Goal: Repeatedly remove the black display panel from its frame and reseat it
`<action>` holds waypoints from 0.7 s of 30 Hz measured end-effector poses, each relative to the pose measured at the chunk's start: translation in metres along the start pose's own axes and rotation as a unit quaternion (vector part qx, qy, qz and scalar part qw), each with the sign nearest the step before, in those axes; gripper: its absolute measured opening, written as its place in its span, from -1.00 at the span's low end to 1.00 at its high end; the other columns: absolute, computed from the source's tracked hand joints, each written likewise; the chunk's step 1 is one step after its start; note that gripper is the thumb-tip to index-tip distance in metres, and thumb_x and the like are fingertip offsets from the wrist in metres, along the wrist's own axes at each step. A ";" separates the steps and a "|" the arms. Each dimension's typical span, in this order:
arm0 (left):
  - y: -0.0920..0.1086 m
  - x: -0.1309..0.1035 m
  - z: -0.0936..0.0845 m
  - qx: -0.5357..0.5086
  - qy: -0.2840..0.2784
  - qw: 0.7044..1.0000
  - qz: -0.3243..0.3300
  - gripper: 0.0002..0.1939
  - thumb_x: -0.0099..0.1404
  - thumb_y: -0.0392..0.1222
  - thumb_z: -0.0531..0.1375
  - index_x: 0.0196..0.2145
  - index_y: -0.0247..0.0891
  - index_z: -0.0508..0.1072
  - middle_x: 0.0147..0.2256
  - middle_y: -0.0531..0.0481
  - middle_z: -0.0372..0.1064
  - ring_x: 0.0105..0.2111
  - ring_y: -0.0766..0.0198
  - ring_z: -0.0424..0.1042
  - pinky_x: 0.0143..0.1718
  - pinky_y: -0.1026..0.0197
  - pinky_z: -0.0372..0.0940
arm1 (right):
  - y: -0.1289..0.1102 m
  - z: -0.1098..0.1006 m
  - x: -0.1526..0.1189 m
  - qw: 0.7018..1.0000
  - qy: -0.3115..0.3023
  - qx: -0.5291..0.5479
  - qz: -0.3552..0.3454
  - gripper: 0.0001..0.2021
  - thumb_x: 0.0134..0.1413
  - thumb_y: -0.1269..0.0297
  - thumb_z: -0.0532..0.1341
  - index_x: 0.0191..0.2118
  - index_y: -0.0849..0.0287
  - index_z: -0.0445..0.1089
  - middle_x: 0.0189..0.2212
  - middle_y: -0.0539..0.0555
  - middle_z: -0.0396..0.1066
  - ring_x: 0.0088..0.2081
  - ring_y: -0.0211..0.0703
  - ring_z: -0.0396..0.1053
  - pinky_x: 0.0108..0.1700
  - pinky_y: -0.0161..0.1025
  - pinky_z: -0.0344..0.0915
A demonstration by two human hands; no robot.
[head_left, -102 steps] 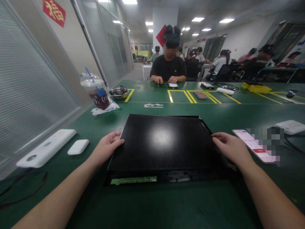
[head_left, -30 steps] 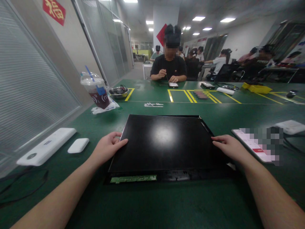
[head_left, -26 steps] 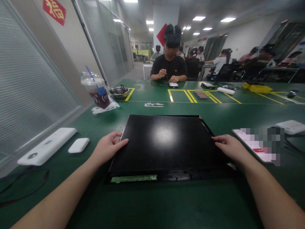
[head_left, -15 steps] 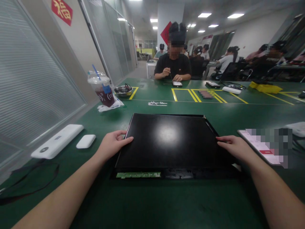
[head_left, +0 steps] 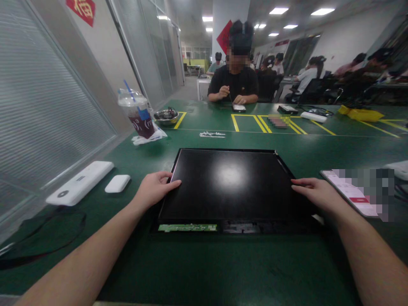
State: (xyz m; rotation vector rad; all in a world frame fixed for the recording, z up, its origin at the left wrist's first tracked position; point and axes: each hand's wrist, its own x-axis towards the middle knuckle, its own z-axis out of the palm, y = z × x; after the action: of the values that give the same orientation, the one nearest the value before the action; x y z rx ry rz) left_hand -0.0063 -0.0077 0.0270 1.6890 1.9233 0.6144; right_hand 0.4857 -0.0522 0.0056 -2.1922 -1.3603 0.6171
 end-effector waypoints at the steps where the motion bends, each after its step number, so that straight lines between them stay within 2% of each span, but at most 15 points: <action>1: 0.000 0.000 0.000 0.014 -0.001 1.000 -0.001 -0.34 -0.01 0.28 0.29 -0.15 -0.34 0.62 -0.58 0.05 0.34 -0.45 0.05 0.42 -0.40 0.16 0.15 | 0.000 0.000 0.000 1.000 0.002 0.001 -0.001 -0.60 -0.18 0.08 0.32 -0.20 0.19 0.64 -0.42 0.18 0.61 -0.36 0.12 0.54 -0.31 -0.06 0.38; 11: 0.004 -0.001 0.001 0.061 0.006 0.998 0.005 -0.34 0.03 0.29 0.24 -0.13 -0.33 0.62 -0.58 0.06 0.30 -0.47 0.08 0.39 -0.42 0.16 0.13 | -0.008 0.001 -0.007 1.000 0.018 -0.001 0.025 -0.70 -0.12 0.11 0.28 -0.27 0.12 0.63 -0.25 0.18 0.63 -0.19 0.15 0.55 -0.10 0.00 0.40; 15: 0.003 -0.001 0.002 0.058 0.006 0.998 0.010 -0.35 0.04 0.28 0.25 -0.14 -0.34 0.61 -0.60 0.09 0.28 -0.49 0.11 0.38 -0.44 0.16 0.11 | -0.008 0.000 -0.006 0.999 0.014 -0.012 0.030 -0.66 -0.11 0.11 0.29 -0.21 0.14 0.62 -0.27 0.17 0.63 -0.24 0.12 0.55 -0.20 -0.04 0.39; 21: -0.003 0.001 0.004 0.045 0.016 0.998 0.028 -0.42 0.05 0.26 0.29 -0.20 -0.32 0.61 -0.62 0.12 0.26 -0.53 0.17 0.34 -0.45 0.17 0.11 | 0.005 0.001 0.001 0.999 -0.008 -0.046 0.010 -0.56 -0.08 0.06 0.30 -0.09 0.20 0.61 -0.48 0.15 0.55 -0.43 0.09 0.51 -0.40 -0.09 0.34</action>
State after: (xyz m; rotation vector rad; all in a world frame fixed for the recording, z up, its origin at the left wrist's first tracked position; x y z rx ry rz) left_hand -0.0065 -0.0066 0.0217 1.8046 1.9595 0.5874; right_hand 0.4891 -0.0527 0.0022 -2.2800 -1.4019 0.5912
